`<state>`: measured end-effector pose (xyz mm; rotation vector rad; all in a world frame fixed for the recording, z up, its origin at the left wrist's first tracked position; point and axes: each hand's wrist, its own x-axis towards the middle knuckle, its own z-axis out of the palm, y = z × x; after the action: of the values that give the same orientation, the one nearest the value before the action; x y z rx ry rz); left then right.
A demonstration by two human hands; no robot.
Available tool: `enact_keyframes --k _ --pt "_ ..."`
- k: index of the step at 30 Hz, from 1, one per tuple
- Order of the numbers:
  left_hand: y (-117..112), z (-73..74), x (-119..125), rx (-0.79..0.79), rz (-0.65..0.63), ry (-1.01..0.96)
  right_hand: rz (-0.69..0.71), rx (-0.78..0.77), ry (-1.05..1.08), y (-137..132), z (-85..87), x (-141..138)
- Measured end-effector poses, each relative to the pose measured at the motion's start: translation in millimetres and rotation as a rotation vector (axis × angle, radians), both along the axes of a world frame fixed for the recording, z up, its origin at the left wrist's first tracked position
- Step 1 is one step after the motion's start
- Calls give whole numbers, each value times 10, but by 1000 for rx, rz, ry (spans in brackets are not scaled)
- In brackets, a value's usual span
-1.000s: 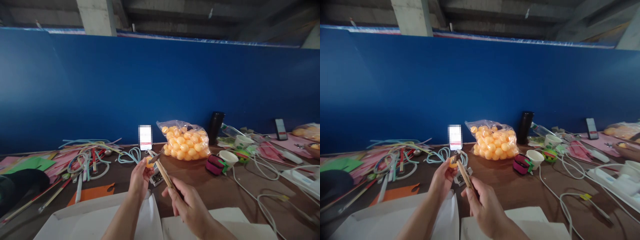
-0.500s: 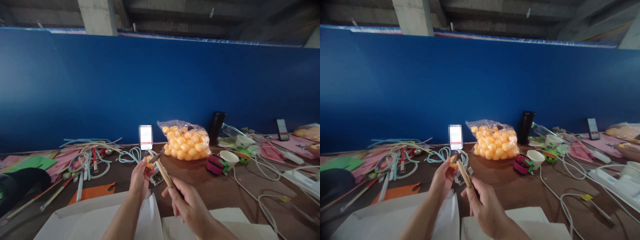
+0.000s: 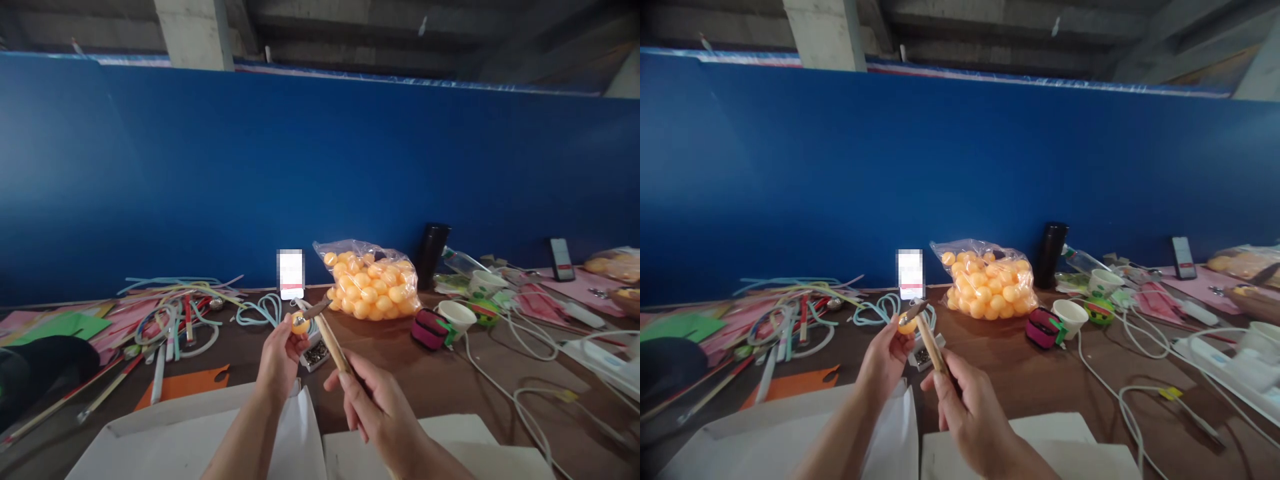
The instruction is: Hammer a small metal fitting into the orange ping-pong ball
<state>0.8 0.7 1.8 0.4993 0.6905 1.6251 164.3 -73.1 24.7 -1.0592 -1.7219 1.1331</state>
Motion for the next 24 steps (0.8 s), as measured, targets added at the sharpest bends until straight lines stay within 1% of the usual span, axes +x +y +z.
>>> enact_keyframes --k 5,10,13,17,24 --pt "10 -10 -5 1 -17 13 0 -4 -51 13 -19 -10" --pt "6 -10 1 11 8 11 -8 6 -41 13 -12 -5" --pt "18 -24 -3 4 -6 25 8 3 -58 11 -24 -19" --pt "33 -46 -9 -2 13 33 12 18 -62 13 -55 -37" --pt "39 -66 -6 -10 51 66 -4 -4 -68 24 -65 -32"
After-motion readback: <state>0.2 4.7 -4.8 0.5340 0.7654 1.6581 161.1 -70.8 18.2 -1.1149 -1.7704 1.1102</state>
